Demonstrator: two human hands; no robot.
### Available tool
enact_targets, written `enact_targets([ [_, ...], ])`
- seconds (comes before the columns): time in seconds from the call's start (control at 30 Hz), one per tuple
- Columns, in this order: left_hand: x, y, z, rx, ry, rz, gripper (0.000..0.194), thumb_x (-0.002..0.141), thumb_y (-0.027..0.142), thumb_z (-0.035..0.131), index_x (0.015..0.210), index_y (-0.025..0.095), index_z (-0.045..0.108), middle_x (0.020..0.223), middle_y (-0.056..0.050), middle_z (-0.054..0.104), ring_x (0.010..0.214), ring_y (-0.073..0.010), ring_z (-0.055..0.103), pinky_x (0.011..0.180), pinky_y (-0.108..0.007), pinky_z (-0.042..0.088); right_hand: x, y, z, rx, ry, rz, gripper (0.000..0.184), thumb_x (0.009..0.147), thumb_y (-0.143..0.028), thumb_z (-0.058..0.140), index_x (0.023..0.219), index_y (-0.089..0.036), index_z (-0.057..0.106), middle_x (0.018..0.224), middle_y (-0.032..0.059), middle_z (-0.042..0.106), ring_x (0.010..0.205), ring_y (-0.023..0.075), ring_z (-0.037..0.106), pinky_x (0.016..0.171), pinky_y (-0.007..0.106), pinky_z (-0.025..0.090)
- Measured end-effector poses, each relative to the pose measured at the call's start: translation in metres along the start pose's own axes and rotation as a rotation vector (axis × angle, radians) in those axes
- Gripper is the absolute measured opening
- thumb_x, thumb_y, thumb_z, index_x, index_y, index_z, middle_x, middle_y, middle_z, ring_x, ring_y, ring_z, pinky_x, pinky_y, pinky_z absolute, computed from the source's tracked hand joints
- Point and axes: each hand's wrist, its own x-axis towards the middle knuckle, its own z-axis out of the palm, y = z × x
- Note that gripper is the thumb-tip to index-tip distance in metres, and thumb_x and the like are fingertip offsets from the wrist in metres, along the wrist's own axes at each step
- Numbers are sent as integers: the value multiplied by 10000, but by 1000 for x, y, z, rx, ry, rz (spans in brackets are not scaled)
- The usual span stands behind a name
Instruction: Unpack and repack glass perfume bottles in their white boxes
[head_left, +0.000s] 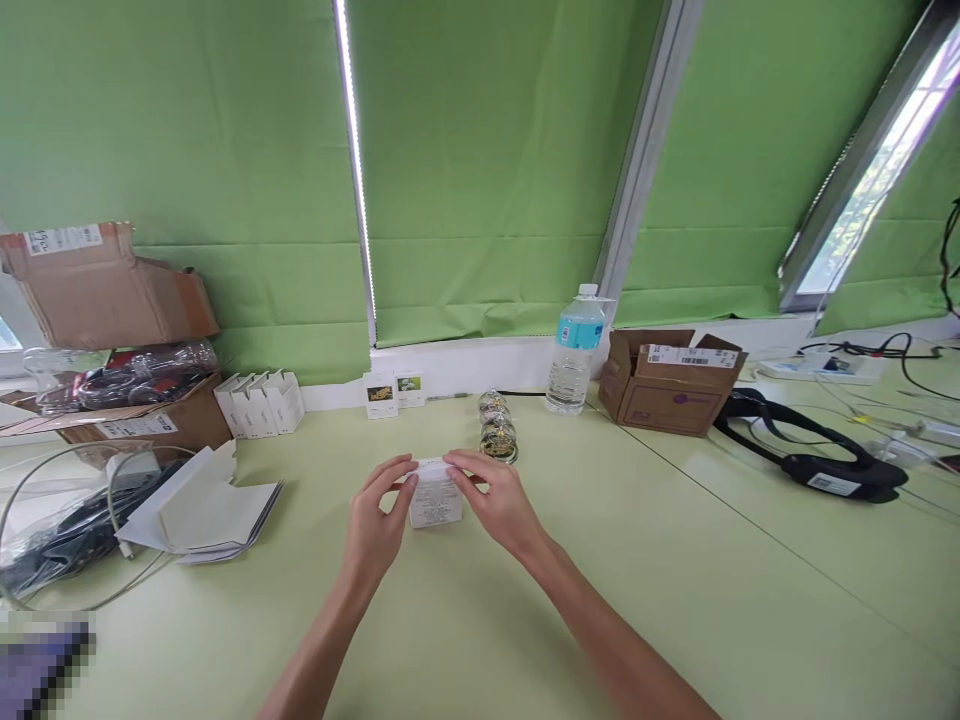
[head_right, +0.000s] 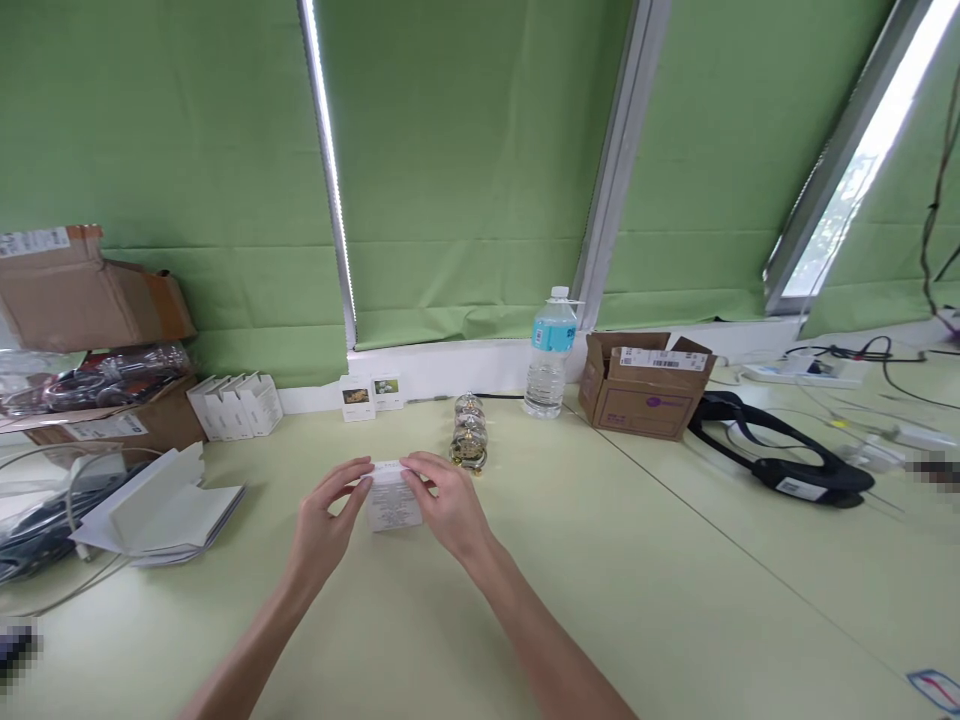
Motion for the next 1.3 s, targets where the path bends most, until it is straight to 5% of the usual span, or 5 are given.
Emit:
enact_targets([
  [0.53, 0, -8, -3, 89, -57, 78, 207, 869, 344, 604, 1041, 266, 688, 1253, -51, 625, 1110, -218, 611, 858, -361, 561, -6, 5, -5, -375, -54, -62, 327, 963, -347, 446, 1194, -267, 664, 1219, 49, 663, 1103, 199, 622, 926, 341, 520],
  [0.77, -3, -18, 1, 240, -67, 213, 185, 901, 307, 555, 1065, 272, 634, 1291, -53, 585, 1123, -224, 601, 895, -373, 528, -11, -6, 1, -665, -83, -85, 386, 983, -367, 377, 1240, -230, 631, 1279, 73, 620, 1062, 232, 636, 804, 328, 530],
  [1.03, -7, -16, 4, 90, -108, 13, 374, 912, 335, 524, 1278, 274, 476, 1314, -86, 554, 1080, -216, 622, 889, -361, 516, -20, -19, 10, -650, -107, 209, 507, 945, -348, 432, 1424, -193, 375, 1186, 86, 672, 945, 237, 671, 684, 301, 472],
  [1.13, -8, -18, 5, 22, -128, -127, 543, 876, 379, 576, 1368, 257, 381, 1264, -104, 604, 990, -225, 663, 853, -373, 518, -26, -26, 16, -683, -188, 378, 424, 929, -373, 441, 1298, -171, 501, 937, 87, 738, 763, 251, 691, 599, 300, 415],
  [1.3, -8, -20, 5, -108, -260, -232, 418, 866, 414, 574, 1241, 232, 541, 1182, -90, 671, 1016, -247, 658, 799, -347, 528, -31, -30, 21, -612, -275, 426, 403, 927, -374, 442, 1264, -166, 517, 868, 103, 738, 735, 244, 687, 598, 282, 380],
])
